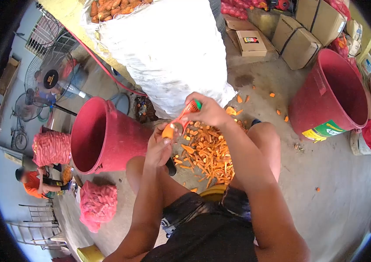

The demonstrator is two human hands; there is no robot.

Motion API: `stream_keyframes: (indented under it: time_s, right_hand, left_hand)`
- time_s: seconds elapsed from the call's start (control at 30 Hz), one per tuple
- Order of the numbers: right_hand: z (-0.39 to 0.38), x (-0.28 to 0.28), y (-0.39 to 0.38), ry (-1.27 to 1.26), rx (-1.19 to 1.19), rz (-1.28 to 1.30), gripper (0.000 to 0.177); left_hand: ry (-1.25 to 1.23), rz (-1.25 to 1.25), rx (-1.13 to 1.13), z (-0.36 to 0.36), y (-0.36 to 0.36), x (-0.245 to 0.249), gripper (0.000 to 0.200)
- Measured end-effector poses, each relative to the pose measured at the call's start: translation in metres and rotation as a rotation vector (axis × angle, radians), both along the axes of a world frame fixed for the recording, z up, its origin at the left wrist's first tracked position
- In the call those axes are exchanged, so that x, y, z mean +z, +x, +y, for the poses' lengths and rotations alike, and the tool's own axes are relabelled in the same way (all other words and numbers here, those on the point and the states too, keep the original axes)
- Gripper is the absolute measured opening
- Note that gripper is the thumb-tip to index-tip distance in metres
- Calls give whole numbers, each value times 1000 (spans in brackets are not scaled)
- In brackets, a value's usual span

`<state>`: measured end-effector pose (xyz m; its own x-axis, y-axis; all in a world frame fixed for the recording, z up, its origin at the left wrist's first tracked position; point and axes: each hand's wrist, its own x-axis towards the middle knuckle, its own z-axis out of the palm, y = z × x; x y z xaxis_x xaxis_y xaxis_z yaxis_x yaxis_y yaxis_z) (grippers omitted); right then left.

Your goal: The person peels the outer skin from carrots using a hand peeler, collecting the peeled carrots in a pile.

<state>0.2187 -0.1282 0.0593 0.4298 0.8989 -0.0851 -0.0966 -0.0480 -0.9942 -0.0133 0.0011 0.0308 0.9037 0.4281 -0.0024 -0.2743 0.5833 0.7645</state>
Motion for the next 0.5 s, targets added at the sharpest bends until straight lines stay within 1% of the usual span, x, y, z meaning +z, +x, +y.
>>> stream_keyframes:
  time_s: [0.07,0.13,0.23,0.33,0.4,0.43,0.47,0.5]
  right_hand:
    - [-3,8,-16,103,73,-247,41]
    - [-3,8,-18,64,91,-189,44]
    - [-6,11,-14,96,93,-245,43]
    - [-6,2,-5,118,84,-267,41]
    - [-4,-2,9,-133,-94,-66,41]
    - [-1,-4,12,-114,-92,3,40]
    - [-1,-7,10,-112,-89,2,40]
    - [-1,1,2,-22,-44,-107,40]
  left_hand:
    - [2,42,34,-1,0,-2,63]
    - [17,43,29,-3,1,1,64]
    - [54,2,-24,-2,1,1,64]
    - [30,0,-17,-4,1,3,65]
    - [50,-36,-33,-4,-1,6,67]
    - [68,-72,-44,-4,-2,8,69]
    - [70,-73,-42,-2,-2,5,69]
    - [28,-44,-10,2,-2,-3,66]
